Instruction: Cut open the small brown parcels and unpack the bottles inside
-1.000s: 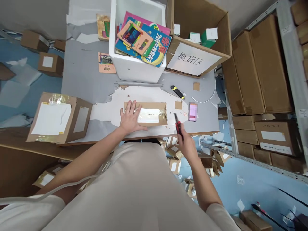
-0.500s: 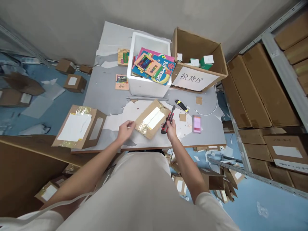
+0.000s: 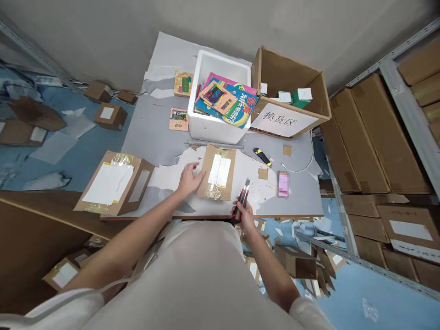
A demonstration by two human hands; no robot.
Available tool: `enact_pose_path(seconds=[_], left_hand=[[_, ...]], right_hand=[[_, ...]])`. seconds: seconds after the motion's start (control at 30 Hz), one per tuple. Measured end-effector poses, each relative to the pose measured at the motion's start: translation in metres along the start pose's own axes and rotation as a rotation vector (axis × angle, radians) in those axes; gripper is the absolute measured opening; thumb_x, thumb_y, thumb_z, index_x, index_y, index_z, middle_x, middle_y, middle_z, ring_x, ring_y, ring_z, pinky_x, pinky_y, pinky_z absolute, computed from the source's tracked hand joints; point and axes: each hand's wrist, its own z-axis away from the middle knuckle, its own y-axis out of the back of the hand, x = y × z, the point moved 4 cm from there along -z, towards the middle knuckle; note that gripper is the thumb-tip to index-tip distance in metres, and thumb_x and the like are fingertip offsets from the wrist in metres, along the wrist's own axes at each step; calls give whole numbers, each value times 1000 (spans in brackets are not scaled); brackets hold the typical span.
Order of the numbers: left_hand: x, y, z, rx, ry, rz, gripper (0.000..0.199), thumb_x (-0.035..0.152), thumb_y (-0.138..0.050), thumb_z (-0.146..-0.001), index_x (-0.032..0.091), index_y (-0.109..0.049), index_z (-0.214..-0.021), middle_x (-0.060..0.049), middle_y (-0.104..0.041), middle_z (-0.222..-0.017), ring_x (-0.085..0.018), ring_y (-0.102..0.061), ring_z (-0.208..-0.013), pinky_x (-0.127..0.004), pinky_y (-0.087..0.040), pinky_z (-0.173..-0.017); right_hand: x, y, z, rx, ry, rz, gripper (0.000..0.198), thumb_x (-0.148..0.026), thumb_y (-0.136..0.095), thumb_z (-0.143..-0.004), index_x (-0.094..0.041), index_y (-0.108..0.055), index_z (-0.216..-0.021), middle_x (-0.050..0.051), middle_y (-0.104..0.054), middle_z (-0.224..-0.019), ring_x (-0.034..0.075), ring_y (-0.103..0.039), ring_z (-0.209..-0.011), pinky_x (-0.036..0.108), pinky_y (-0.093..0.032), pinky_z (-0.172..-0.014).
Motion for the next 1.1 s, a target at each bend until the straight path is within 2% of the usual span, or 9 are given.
enact_pose_path(seconds=[0.13,0.27,0.4,0.53,0.73,0.83,0.9,1.0,1.1], left_hand=[[29,-16,-85,-110,-257,-124,51,35,-44,-87,14,-49,-133,-13,-54,-134,-25,-45,-129,-40,-35,-110],[28,-28,-118,-238,-166,-161,44,30,-45,-84,15,-59,-123,-9,-64,-122,-24,-58,-113,-36,-42,-100],[7,-2,-92,-79,-44,-105,39,32,-48,-82,17,-62,-115,-9,-67,-116,-22,-62,-103,-33,-46,-92],[-24,27,-21,48,57,-76,35,45,-56,-78,17,-62,-98,-7,-70,-97,-20,-64,-89,-30,-50,-79],[-43,28,55,57,210,-51,40,53,-58,-74,18,-57,-95,-5,-66,-83,-19,-63,-77,-31,-51,-72],[-21,32,46,130,36,-192,55,43,-59,-74,13,-51,-119,-16,-60,-117,-27,-57,-112,-39,-46,-94],[1,27,34,61,-186,-318,64,41,-58,-74,13,-46,-130,-19,-45,-139,-30,-38,-134,-43,-34,-108],[22,10,21,-157,-412,-496,82,56,-59,-73,13,-40,-139,-19,-26,-154,-36,-15,-145,-52,-13,-115],[25,-5,16,-251,-409,-614,100,72,-56,-69,13,-31,-146,-21,-14,-157,-40,-8,-145,-59,-3,-113]], right_hand=[[30,-12,34,-67,-184,-170,45,-42,-74,-73,-23,-50,-106,6,-70,-103,19,-70,-78,36,-57,-70],[30,-28,31,-63,-147,-291,43,-39,-75,-74,-26,-51,-106,5,-68,-112,23,-69,-98,41,-54,-83],[6,-19,4,1,-28,-269,45,-39,-74,-74,-27,-49,-110,3,-69,-109,22,-67,-102,42,-52,-87],[-36,-7,-40,32,137,-125,43,-42,-70,-76,-26,-47,-109,4,-68,-110,19,-67,-101,41,-52,-89],[-82,-19,-86,-69,271,273,42,-48,-62,-78,-22,-50,-109,8,-69,-102,16,-68,-85,36,-54,-80],[-87,-5,-75,-17,256,543,46,-48,-55,-82,-20,-49,-117,6,-68,-96,15,-67,-73,31,-55,-68],[-88,8,-58,-4,220,766,55,-45,-52,-84,-19,-41,-131,3,-67,-85,13,-63,-59,29,-54,-60],[-86,21,-31,-85,159,996,69,-38,-47,-87,-23,-21,-149,-1,-65,-76,11,-59,-49,27,-53,-54],[-86,20,-16,-155,132,1108,68,-33,-41,-90,-25,-15,-152,-3,-62,-69,11,-59,-49,25,-52,-55]])
